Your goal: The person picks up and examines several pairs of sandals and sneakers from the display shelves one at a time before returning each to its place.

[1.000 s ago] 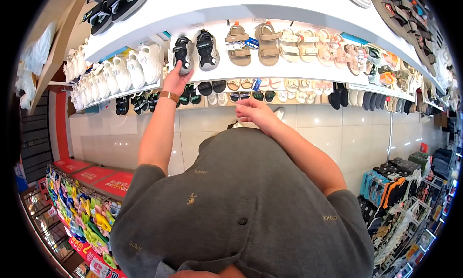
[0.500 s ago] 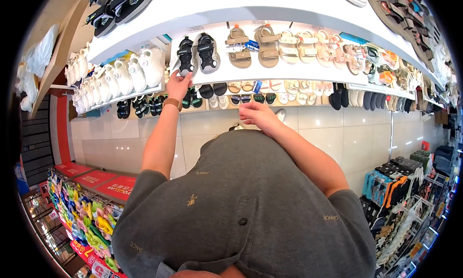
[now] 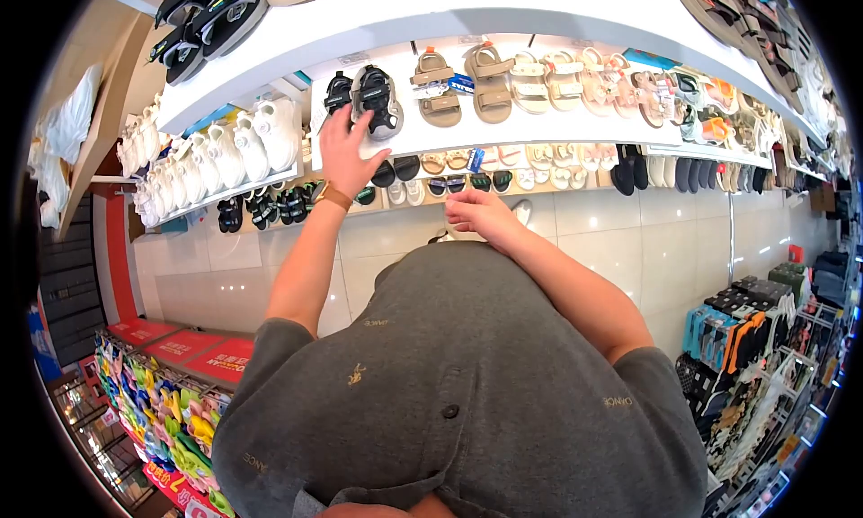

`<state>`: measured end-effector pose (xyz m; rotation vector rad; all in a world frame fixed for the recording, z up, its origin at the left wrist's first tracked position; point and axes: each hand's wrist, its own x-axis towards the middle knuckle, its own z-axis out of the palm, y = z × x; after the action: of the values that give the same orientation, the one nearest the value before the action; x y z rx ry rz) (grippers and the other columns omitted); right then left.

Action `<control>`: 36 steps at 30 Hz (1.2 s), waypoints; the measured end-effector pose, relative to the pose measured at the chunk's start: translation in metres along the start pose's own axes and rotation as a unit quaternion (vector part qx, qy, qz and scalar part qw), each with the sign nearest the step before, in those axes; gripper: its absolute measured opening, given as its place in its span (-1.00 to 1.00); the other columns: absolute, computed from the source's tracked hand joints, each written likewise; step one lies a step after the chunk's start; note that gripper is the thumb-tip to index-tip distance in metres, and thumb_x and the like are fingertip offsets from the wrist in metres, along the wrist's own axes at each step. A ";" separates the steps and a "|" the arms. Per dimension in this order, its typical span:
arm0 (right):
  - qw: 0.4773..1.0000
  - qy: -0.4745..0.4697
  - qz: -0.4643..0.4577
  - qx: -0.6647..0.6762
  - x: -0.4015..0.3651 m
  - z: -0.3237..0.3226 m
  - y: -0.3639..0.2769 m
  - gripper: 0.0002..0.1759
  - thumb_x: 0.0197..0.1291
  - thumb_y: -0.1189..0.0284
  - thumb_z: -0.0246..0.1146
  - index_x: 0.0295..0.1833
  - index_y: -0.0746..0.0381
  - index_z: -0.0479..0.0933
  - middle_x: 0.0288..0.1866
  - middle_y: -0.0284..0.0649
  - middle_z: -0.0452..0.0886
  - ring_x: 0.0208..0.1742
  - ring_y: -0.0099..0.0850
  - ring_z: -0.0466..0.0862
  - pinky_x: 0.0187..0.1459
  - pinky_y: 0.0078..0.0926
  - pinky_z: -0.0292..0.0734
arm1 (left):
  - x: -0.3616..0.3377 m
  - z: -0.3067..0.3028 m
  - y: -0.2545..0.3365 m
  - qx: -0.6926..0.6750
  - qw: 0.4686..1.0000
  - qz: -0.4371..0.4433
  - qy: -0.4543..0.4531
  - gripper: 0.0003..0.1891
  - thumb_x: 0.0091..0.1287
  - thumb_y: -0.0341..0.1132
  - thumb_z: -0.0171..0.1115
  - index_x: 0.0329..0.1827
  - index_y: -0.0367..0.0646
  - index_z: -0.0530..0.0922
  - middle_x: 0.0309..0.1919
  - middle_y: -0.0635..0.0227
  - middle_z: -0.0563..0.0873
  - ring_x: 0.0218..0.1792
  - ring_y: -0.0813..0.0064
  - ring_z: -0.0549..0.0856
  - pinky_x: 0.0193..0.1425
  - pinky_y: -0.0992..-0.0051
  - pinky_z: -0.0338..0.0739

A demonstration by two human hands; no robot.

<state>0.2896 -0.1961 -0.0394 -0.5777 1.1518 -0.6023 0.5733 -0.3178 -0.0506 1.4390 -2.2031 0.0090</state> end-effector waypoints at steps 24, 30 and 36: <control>1.000 0.015 -0.022 0.012 -0.004 -0.008 0.013 -0.58 0.43 0.26 0.34 0.22 0.32 0.56 0.02 -0.21 0.67 0.03 -0.45 0.66 0.09 -0.41 0.62 | 0.036 0.017 0.000 0.192 0.964 0.116 -0.142 -0.48 0.34 -0.12 0.39 0.38 0.15 0.57 0.50 0.31 0.46 0.62 0.20 0.23 0.69 -0.15 -0.11; 0.999 0.026 -0.025 0.010 -0.008 -0.013 0.027 -0.57 0.43 0.24 0.35 0.22 0.31 0.56 -0.01 -0.22 0.67 0.00 -0.45 0.65 0.08 -0.41 0.63 | 0.014 0.021 -0.005 0.170 0.971 0.114 -0.124 -0.56 0.40 -0.27 0.28 0.35 0.18 0.61 0.51 0.31 0.48 0.56 0.15 0.35 0.68 -0.12 -0.07; 0.999 0.043 -0.020 -0.007 -0.020 -0.012 0.031 -0.59 0.43 0.24 0.35 0.20 0.30 0.58 -0.03 -0.26 0.68 -0.01 -0.46 0.65 0.07 -0.42 0.64 | 0.019 0.027 -0.009 0.205 0.966 0.120 -0.104 -0.64 0.36 -0.24 0.33 0.22 0.20 0.68 0.42 0.35 0.56 0.50 0.18 0.42 0.63 -0.03 0.07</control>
<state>0.2770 -0.1618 -0.0511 -0.5916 1.2290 -0.6586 0.5636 -0.3455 -0.0689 1.4170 -2.6538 0.4391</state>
